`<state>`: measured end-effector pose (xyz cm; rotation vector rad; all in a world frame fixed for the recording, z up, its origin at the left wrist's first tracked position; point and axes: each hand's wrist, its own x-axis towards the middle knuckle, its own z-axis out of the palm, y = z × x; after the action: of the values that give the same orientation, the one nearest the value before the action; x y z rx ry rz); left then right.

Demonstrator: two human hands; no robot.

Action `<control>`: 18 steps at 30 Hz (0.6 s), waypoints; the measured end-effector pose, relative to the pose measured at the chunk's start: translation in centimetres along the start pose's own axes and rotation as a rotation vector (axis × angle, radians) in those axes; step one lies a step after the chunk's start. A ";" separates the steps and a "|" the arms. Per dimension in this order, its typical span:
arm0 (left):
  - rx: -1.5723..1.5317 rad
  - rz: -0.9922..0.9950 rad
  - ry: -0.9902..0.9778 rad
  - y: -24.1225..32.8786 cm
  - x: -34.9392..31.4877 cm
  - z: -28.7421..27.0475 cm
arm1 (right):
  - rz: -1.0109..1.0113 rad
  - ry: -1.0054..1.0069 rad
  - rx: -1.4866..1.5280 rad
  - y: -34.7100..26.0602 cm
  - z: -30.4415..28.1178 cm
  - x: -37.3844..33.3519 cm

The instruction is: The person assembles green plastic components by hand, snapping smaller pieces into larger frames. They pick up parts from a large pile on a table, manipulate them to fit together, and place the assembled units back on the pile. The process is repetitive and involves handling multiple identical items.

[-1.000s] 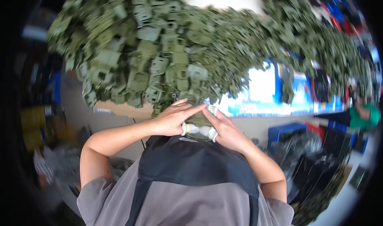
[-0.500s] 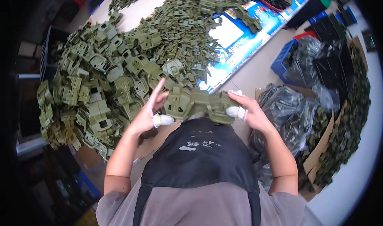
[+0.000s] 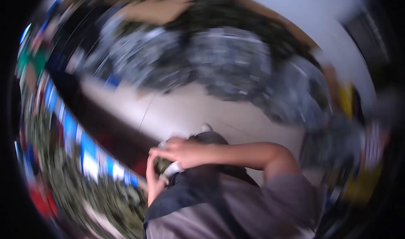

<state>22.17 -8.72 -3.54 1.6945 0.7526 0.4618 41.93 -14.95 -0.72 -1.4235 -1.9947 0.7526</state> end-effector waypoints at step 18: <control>0.293 0.302 -1.112 9.0 5.6 47.3 | 0.763 0.599 0.333 5.7 -8.2 -50.8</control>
<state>59.43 -39.52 -7.44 1.9883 -0.2679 -0.4271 65.25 -60.93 -5.60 -1.9116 -0.8161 0.7828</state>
